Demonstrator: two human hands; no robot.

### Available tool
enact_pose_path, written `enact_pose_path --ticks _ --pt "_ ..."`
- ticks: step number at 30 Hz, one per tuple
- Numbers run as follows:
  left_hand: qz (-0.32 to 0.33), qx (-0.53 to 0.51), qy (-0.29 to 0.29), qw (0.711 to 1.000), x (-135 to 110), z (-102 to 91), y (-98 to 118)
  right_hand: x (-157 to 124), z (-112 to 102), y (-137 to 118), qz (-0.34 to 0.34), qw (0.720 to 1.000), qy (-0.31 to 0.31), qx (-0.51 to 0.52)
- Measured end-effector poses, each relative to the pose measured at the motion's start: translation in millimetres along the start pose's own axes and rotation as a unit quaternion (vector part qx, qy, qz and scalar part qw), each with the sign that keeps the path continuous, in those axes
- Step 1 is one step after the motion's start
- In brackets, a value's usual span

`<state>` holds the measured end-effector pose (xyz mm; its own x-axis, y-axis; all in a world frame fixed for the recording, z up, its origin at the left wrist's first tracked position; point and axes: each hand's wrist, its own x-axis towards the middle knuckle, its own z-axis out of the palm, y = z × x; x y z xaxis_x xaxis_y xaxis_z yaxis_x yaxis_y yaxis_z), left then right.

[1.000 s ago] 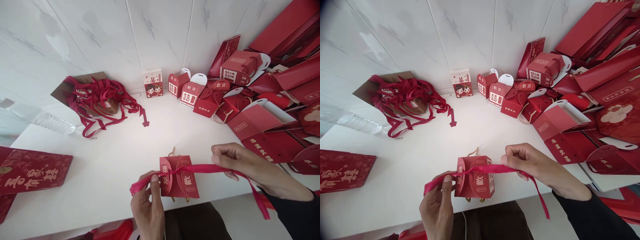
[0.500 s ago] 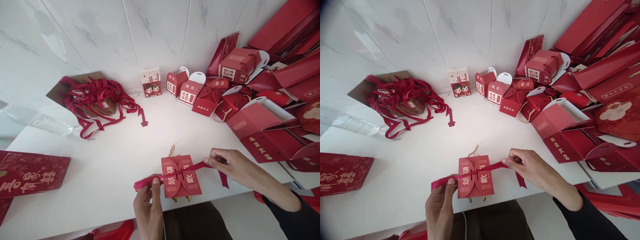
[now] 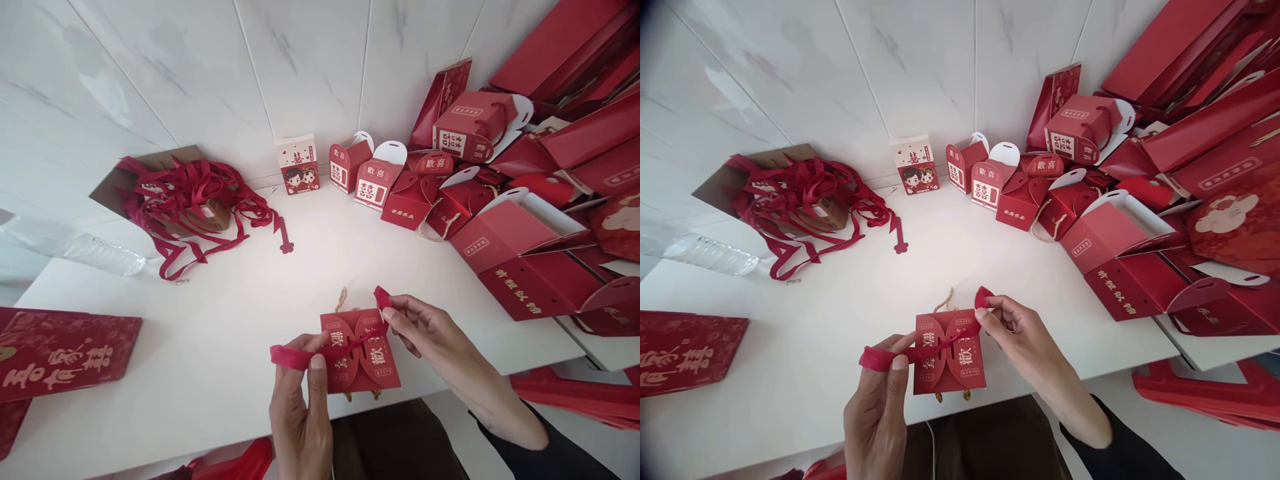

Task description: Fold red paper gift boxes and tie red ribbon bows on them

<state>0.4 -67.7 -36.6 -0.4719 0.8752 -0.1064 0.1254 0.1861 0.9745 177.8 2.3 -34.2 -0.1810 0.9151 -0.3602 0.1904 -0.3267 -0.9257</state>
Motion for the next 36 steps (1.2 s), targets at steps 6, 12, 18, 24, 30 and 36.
enact_pose_path --ticks 6,12,18,24,30,36 --pt "-0.048 -0.046 0.017 0.998 9.0 1.5 3.7 -3.5 6.2 -5.7 -0.043 0.996 0.054 0.059" --pt "-0.066 -0.047 0.011 0.997 14.4 -11.8 -12.2 -3.7 1.8 -2.6 -0.034 0.99 0.039 0.134" --pt "0.022 -0.006 0.016 1.0 17.2 -9.3 28.4 -10.7 9.0 -28.5 -0.089 0.995 0.026 -0.035" --pt "0.175 0.019 -0.118 0.977 29.7 1.2 34.4 -13.4 36.1 -43.3 -0.124 0.985 -0.105 -0.053" --pt "0.107 0.05 -0.126 0.985 29.1 -6.6 22.9 -10.5 30.9 -39.8 -0.105 0.99 -0.083 -0.041" --pt "0.056 0.015 -0.087 0.995 15.2 3.8 18.9 -17.8 18.1 -30.7 -0.055 0.997 -0.039 0.02"
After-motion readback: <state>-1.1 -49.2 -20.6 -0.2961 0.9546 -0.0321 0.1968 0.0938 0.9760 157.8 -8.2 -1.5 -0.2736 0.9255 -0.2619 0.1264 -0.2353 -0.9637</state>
